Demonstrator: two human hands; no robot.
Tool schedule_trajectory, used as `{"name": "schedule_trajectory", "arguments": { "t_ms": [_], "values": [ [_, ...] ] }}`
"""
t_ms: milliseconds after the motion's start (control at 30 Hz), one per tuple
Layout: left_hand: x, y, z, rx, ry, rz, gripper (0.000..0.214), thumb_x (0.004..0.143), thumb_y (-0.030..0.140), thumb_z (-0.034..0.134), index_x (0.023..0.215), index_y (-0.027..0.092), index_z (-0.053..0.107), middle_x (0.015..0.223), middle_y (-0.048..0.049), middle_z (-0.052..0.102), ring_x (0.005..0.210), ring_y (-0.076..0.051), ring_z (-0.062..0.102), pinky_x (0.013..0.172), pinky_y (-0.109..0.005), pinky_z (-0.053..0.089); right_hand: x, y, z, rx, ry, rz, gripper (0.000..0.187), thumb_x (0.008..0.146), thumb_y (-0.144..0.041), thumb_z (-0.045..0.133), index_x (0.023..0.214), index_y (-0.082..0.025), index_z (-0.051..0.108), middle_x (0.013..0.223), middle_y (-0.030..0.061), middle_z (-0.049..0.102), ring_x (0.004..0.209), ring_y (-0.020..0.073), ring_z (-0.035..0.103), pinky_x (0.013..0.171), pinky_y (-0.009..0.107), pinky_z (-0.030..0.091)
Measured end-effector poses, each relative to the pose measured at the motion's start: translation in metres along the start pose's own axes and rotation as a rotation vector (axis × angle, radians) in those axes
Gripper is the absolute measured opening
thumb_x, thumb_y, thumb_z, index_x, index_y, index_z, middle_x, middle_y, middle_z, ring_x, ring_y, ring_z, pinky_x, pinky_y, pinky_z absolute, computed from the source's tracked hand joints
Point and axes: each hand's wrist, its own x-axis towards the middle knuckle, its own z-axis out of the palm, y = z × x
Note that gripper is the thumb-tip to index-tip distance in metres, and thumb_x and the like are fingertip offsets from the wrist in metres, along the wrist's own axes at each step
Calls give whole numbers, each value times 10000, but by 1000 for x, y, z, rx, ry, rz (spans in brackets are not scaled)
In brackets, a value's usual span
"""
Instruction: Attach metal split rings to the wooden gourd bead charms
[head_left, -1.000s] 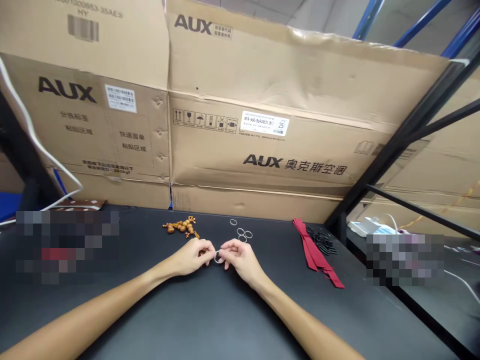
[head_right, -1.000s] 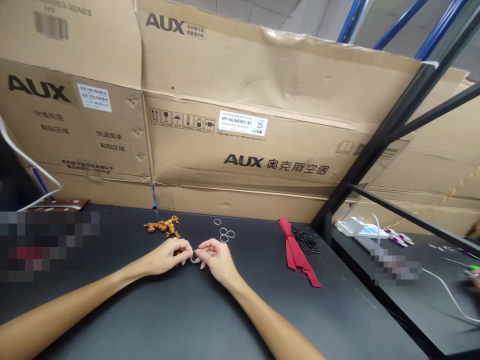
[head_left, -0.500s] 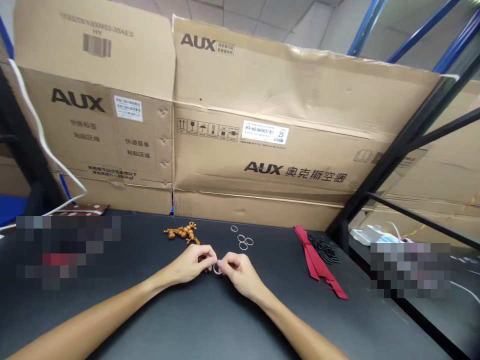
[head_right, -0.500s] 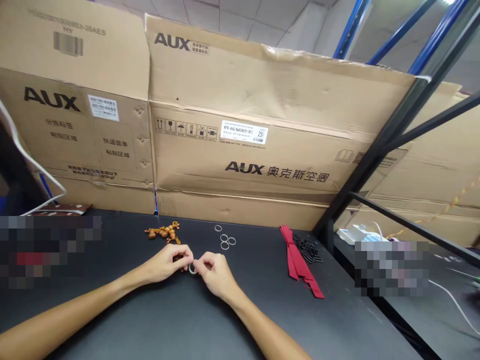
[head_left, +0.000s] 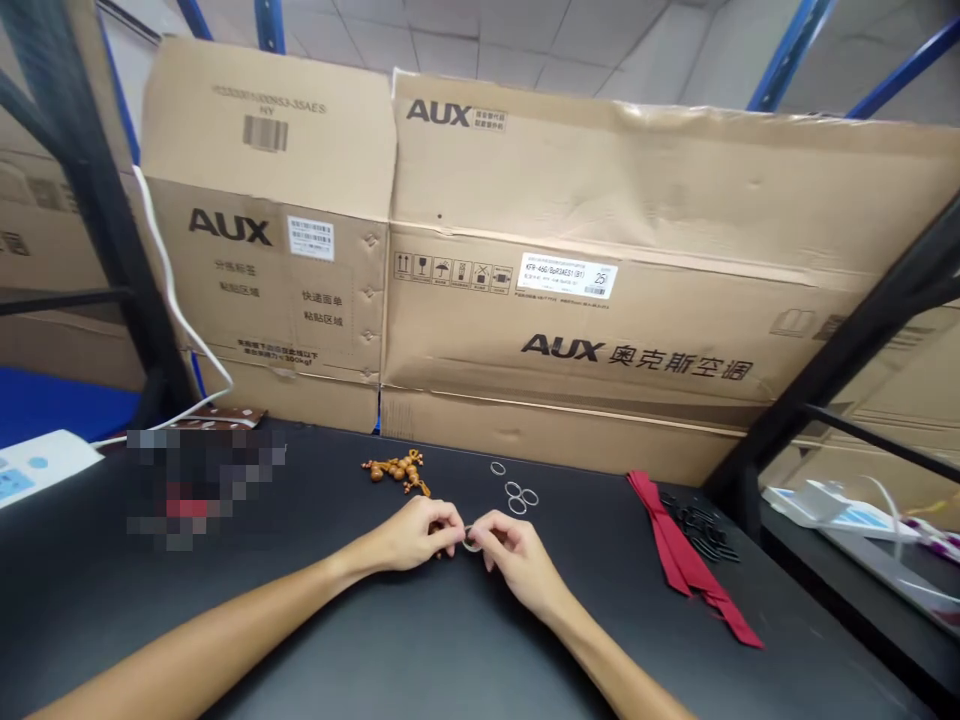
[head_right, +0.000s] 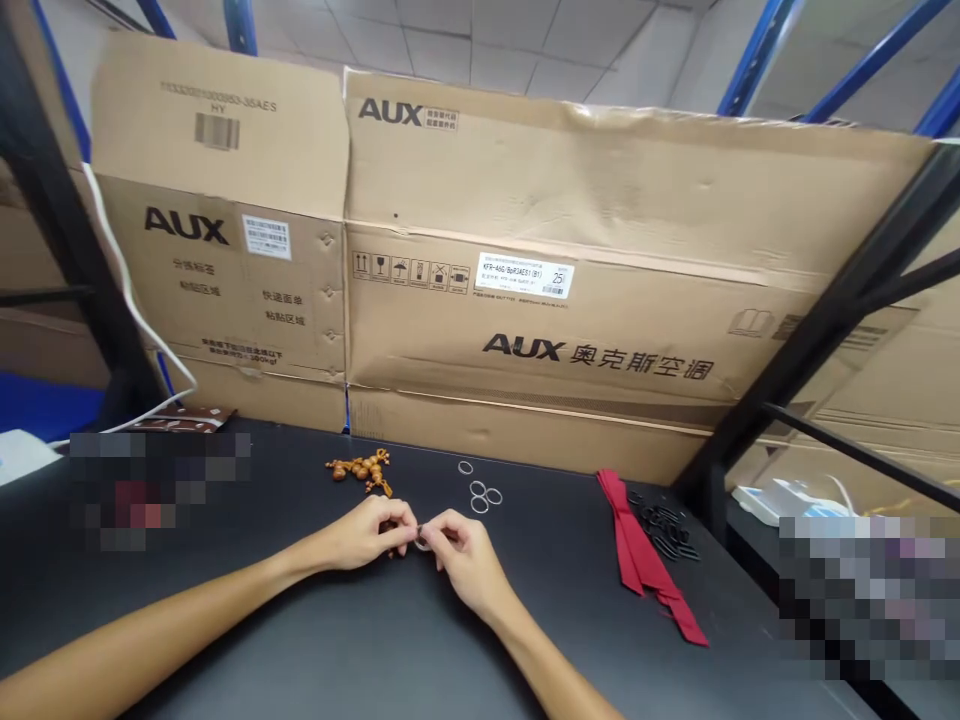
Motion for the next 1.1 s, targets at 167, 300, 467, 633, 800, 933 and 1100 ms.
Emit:
{"name": "schedule_trajectory", "arguments": {
  "t_ms": [167, 300, 467, 633, 800, 933, 1100],
  "values": [
    [-1, -3, 2, -12, 23, 3, 227, 879, 314, 537, 825, 128, 655, 686, -20, 652, 616, -116, 584, 600, -198, 445, 1, 7, -2, -68, -17, 13, 369, 852, -481, 550, 712, -145, 613, 592, -15, 513, 530, 105, 432, 532, 233, 346],
    [-2, -4, 3, 22, 20, 43, 195, 866, 281, 551, 826, 126, 662, 711, -30, 663, 624, -122, 593, 602, -205, 448, 1, 6, -1, -61, -76, 14, 362, 833, -477, 572, 677, -153, 601, 638, -1, 529, 557, 112, 431, 542, 240, 352],
    [-1, -6, 3, -34, 50, 12, 193, 873, 284, 538, 813, 133, 644, 700, -22, 655, 632, -123, 589, 606, -208, 452, 0, 2, 1, -62, -71, 11, 327, 817, -460, 605, 678, -165, 599, 704, 9, 544, 604, 125, 453, 581, 252, 372],
    [-2, -7, 3, -24, 45, 26, 190, 876, 272, 533, 823, 131, 649, 713, -26, 656, 648, -127, 596, 622, -210, 457, -1, 2, 2, -89, -36, -17, 361, 812, -486, 601, 655, -161, 622, 737, 26, 559, 617, 136, 470, 595, 263, 381],
    [-4, -4, 3, 178, 36, 107, 148, 852, 237, 570, 840, 148, 687, 727, -25, 643, 646, -127, 581, 630, -209, 450, 1, 6, -1, -88, 20, -6, 426, 838, -533, 549, 636, -162, 596, 616, 0, 514, 551, 125, 439, 567, 264, 363],
    [-4, -4, 3, 236, 42, 129, 144, 854, 222, 568, 866, 159, 696, 754, -27, 621, 638, -122, 576, 642, -210, 457, 1, 4, 0, -95, 8, 6, 438, 825, -551, 555, 627, -163, 601, 645, 10, 543, 556, 129, 460, 569, 265, 379],
    [-5, -1, 2, 242, 49, 144, 162, 871, 261, 563, 859, 166, 693, 719, -25, 625, 686, -145, 587, 681, -229, 450, 0, -5, 1, -114, -50, -28, 452, 829, -542, 553, 576, -170, 606, 723, 34, 572, 619, 142, 502, 615, 268, 411]
  ]
}}
